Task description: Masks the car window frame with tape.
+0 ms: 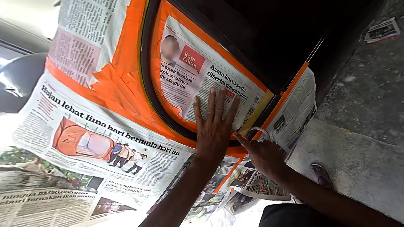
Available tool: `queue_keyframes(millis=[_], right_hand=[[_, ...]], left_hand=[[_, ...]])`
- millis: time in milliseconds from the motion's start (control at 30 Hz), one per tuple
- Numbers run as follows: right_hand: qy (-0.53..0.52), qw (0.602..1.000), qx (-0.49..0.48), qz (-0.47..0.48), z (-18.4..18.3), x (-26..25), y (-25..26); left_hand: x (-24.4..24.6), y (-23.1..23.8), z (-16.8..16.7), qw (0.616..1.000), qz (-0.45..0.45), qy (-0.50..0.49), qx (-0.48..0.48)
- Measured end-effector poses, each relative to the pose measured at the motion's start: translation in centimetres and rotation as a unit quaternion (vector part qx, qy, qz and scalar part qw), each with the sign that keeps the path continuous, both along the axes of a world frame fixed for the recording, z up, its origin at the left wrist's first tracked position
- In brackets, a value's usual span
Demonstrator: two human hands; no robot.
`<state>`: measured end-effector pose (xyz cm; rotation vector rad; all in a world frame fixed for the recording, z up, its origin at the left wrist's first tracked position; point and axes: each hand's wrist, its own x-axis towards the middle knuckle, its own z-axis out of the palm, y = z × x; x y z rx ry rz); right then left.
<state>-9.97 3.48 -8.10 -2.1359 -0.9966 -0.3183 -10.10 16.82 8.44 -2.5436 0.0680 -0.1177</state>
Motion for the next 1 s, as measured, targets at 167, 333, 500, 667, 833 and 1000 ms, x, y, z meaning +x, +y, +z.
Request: queue_keyframes(millis=[167, 333, 500, 667, 833, 1000], right_hand=[[0.037, 0.998, 0.004, -0.052, 0.4, 0.1, 0.3], [0.043, 0.998, -0.011, -0.053, 0.7, 0.2, 1.1], [0.039, 0.998, 0.047, -0.035, 0.7, 0.5, 1.1], [0.019, 0.98, 0.193, -0.039, 4.2, 0.5, -3.1], [0.016, 0.985, 0.166, -0.053, 3.6, 2.4, -8.9], [0.041, 0.995, 0.084, -0.039, 1.5, 2.7, -12.9]], left_hand=[[0.6, 0.3, -0.2, 1.0, -0.005, 0.015, 0.018], [1.0, -0.4, -1.1, 0.999, -0.004, 0.029, 0.027], [1.1, -0.9, -1.1, 0.999, 0.01, 0.038, 0.014], [1.1, -0.7, -1.7, 0.999, 0.005, 0.037, 0.02], [1.5, -2.0, -4.8, 0.996, -0.068, 0.06, -0.013], [-2.0, -7.5, -7.4, 0.967, -0.065, -0.01, -0.247]])
